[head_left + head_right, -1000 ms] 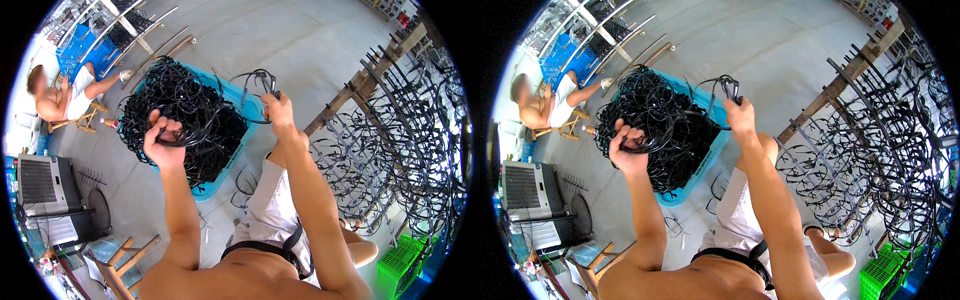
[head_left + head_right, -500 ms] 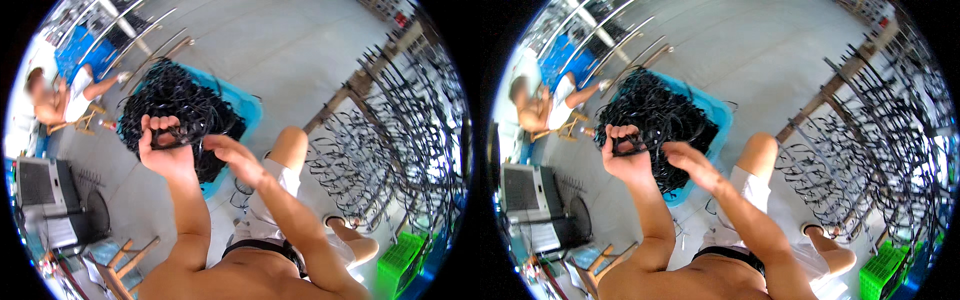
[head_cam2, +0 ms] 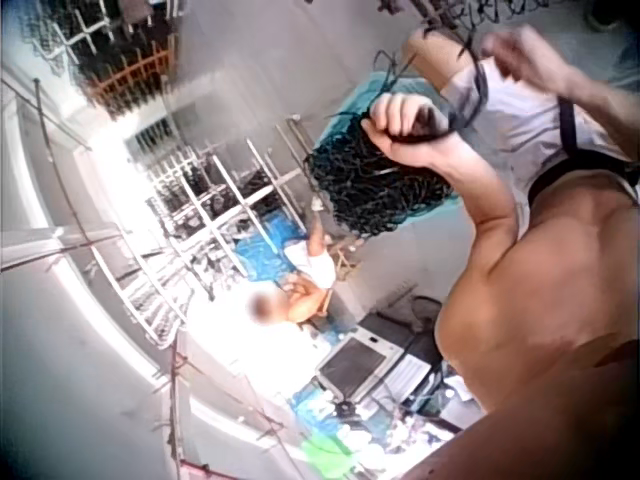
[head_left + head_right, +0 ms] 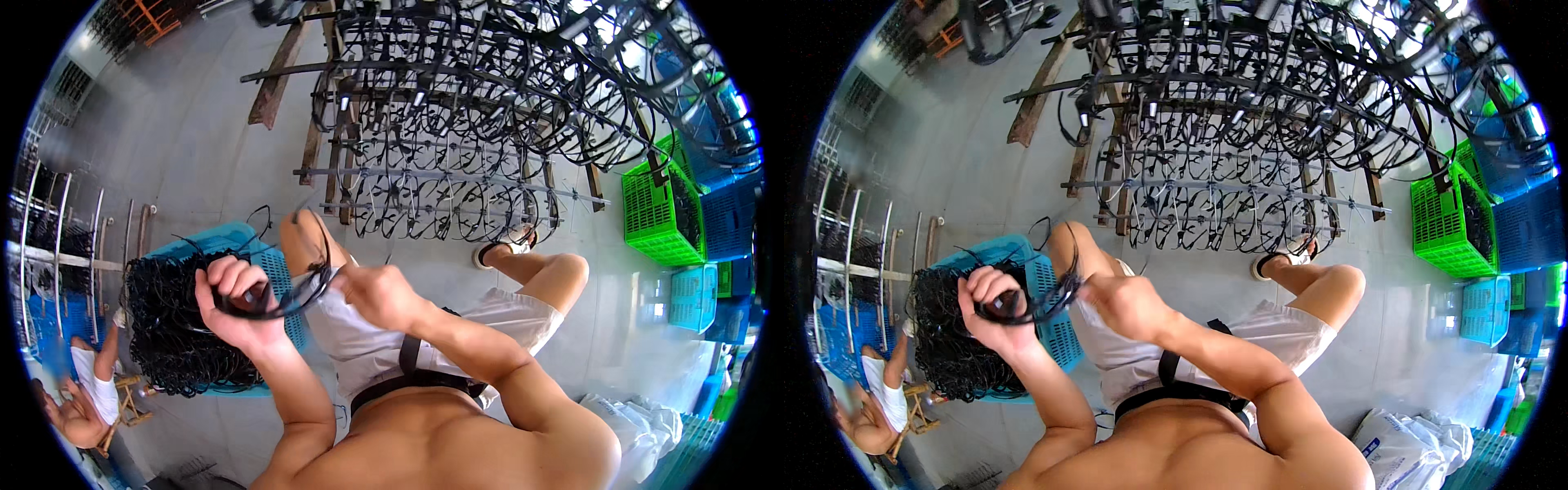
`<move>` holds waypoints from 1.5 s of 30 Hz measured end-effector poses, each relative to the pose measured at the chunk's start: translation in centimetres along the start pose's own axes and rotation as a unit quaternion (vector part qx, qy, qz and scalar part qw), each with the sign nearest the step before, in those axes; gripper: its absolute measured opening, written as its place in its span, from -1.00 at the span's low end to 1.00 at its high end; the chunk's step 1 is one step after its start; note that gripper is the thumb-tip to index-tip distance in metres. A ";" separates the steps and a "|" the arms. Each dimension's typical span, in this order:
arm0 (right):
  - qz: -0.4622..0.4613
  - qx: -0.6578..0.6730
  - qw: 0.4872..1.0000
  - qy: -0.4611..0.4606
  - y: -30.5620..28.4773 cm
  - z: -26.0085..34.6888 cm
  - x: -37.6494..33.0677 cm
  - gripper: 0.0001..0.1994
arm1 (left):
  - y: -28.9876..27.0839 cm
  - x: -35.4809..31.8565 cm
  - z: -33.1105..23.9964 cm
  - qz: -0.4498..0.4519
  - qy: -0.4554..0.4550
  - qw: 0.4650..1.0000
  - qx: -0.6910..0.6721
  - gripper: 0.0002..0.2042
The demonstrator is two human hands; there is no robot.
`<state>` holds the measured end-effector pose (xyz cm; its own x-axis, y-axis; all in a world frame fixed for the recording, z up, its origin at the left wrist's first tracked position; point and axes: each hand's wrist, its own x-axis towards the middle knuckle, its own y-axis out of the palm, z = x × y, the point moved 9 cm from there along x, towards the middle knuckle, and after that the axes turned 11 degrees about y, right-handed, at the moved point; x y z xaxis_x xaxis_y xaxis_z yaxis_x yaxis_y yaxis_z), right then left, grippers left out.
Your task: The person repeatedly picks up black wire loops from a blue basket and attaches them to a metal rack using pliers. The process involves bending and securing each loop onto the rack structure.
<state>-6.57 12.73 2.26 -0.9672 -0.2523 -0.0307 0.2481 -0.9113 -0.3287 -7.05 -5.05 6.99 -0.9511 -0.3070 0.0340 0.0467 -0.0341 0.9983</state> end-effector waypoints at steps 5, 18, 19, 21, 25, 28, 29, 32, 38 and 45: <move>0.036 -0.084 0.996 0.001 -4.6 -3.3 -3.1 -0.83 | 8.6 -3.1 0.2 0.210 0.031 0.975 0.065 -0.81; -0.323 -0.119 0.938 -0.034 -15.6 -0.6 -4.9 -0.46 | -0.4 -9.4 12.1 0.439 -0.052 0.541 0.715 -0.96; -0.277 -0.077 0.958 0.023 -15.2 -2.3 -5.5 -0.51 | -0.5 -9.4 12.4 0.444 0.003 0.516 0.732 -0.96; -0.048 0.168 0.982 0.075 -10.8 -4.2 -5.6 -0.59 | -0.9 -9.9 13.6 0.483 0.070 0.498 0.717 -0.92; -0.001 0.455 0.887 0.081 -9.0 -5.2 -5.5 -0.77 | -2.1 -10.0 16.5 0.543 0.026 0.435 0.718 -0.69; 0.075 0.537 0.840 0.003 -11.6 -3.5 -2.7 -0.84 | -3.2 -8.1 14.7 0.454 0.087 0.498 0.733 -0.63; 0.088 0.549 0.831 0.003 -12.5 -3.4 -1.8 -0.86 | -3.0 -7.9 14.2 0.443 0.131 0.506 0.729 -0.73; 0.111 0.584 0.803 0.042 -13.2 -5.6 2.3 -0.91 | -5.3 -6.6 14.5 0.426 0.124 0.498 0.745 -0.82; 0.071 0.532 0.839 0.088 -13.0 -8.7 7.6 -0.95 | -9.3 -3.7 17.4 0.367 0.098 0.517 0.767 -0.74; 0.092 0.551 0.828 0.046 -12.1 -11.3 4.0 -0.92 | -10.8 -1.7 19.3 0.297 0.085 0.613 0.727 -0.71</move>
<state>-14.05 26.46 -4.58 -0.8949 -0.4404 -0.0722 0.2427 -0.6161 0.7494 -11.79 14.24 -2.91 -0.8468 0.0478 0.5298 -0.0683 0.9780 -0.1974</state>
